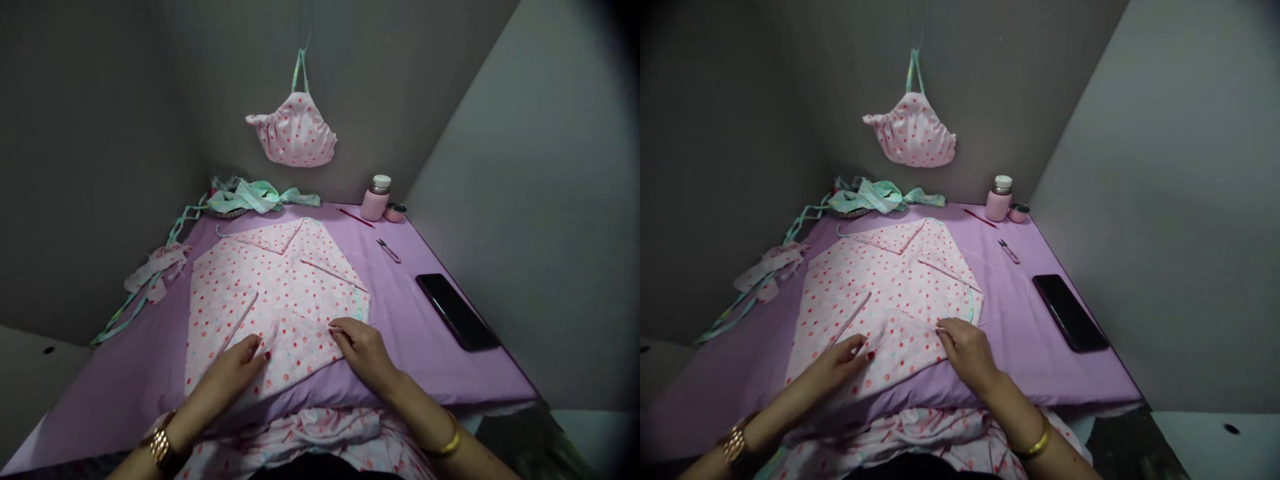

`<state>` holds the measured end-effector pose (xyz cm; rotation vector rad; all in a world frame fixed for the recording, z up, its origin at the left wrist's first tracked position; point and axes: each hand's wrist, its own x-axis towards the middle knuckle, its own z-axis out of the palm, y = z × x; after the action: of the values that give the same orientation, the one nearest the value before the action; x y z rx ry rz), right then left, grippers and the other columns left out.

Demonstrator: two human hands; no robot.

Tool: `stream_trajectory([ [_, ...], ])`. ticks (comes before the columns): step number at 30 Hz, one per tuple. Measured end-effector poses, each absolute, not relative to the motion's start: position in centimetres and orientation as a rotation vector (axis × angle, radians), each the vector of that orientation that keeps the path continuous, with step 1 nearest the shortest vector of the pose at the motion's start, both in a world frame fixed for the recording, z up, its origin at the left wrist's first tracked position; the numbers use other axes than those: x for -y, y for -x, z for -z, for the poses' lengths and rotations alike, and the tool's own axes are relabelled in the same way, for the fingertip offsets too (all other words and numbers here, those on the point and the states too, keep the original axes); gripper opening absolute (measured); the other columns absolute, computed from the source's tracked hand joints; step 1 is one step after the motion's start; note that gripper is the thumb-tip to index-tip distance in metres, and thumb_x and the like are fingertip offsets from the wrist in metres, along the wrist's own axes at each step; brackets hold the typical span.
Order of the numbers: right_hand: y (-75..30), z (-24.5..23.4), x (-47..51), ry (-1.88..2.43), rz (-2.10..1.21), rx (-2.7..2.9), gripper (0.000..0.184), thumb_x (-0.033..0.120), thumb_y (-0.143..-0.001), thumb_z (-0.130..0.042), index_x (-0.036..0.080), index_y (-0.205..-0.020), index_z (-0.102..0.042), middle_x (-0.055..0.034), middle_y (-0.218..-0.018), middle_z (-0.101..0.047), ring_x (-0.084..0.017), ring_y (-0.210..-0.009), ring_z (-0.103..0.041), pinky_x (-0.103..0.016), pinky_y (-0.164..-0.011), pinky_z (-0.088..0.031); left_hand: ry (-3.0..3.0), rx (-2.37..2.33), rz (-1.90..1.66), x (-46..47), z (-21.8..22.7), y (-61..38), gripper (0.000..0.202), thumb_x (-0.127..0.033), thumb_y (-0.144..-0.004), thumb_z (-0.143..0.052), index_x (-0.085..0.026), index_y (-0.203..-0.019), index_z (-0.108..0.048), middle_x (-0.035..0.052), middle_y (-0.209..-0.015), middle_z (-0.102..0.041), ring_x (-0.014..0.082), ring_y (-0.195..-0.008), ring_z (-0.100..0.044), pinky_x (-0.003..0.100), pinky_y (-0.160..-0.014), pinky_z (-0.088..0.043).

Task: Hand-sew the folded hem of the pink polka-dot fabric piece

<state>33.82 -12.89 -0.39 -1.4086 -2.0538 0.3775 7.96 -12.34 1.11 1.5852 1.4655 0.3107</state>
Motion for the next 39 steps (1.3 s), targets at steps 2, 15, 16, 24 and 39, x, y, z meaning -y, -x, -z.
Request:
stream_trajectory([
  [2, -33.2, 0.0, 12.8, 1.358, -0.372, 2.075, 0.017, 0.018, -0.088, -0.044, 0.017, -0.093, -0.06, -0.0051, -0.089, -0.065, -0.015, -0.082, -0.061, -0.025, -0.075, -0.046, -1.907, -1.664, -0.272, 13.0, -1.3, -8.4, 0.031, -0.032, -0.085, -0.039, -0.015, -0.108, -0.048, 0.0025, -0.067, -0.061, 0.021, -0.064, -0.059, 0.03, -0.058, -0.041],
  [15, -32.3, 2.2, 12.3, 1.366, -0.516, 2.044, 0.023, 0.014, -0.085, -0.042, 0.019, -0.093, -0.062, -0.0041, -0.089, -0.066, -0.017, -0.081, -0.061, -0.028, -0.073, -0.048, -2.69, -1.55, -0.217, 15.8, 1.1, -10.8, 0.053, -0.041, -0.087, -0.04, -0.011, -0.131, -0.039, 0.0155, -0.136, -0.042, 0.0271, -0.124, -0.039, 0.043, -0.095, -0.039],
  [16, -32.4, 2.2, 12.3, 1.359, -0.538, 2.035, 0.022, 0.014, -0.085, -0.042, 0.02, -0.093, -0.062, -0.0036, -0.089, -0.066, -0.016, -0.081, -0.061, -0.028, -0.073, -0.048, -2.666, -1.592, -0.231, 15.6, 0.7, -10.7, 0.049, -0.037, -0.088, -0.038, -0.012, -0.13, -0.04, 0.0143, -0.135, -0.044, 0.026, -0.124, -0.039, 0.044, -0.096, -0.038],
  [24, -32.3, 2.2, 12.1, 1.355, -0.585, 2.02, 0.021, 0.014, -0.085, -0.042, 0.02, -0.091, -0.061, -0.0029, -0.085, -0.066, -0.016, -0.078, -0.061, -0.028, -0.071, -0.047, -2.589, -1.412, -0.203, 10.6, -0.6, -12.4, 0.05, -0.033, -0.089, -0.037, -0.015, -0.136, -0.03, 0.0117, -0.141, -0.034, 0.0262, -0.129, -0.03, 0.051, -0.1, -0.03],
  [39, -32.4, 2.4, 12.1, 1.348, -0.57, 2.067, 0.023, 0.013, -0.085, -0.04, 0.02, -0.091, -0.06, -0.0025, -0.083, -0.066, -0.016, -0.076, -0.061, -0.027, -0.068, -0.048, -2.169, -1.536, -0.479, 6.4, -2.0, -12.0, 0.004, -0.017, -0.078, -0.055, -0.019, -0.078, -0.058, 0.0008, -0.078, -0.061, 0.0143, -0.073, -0.055, 0.025, -0.065, -0.042],
])
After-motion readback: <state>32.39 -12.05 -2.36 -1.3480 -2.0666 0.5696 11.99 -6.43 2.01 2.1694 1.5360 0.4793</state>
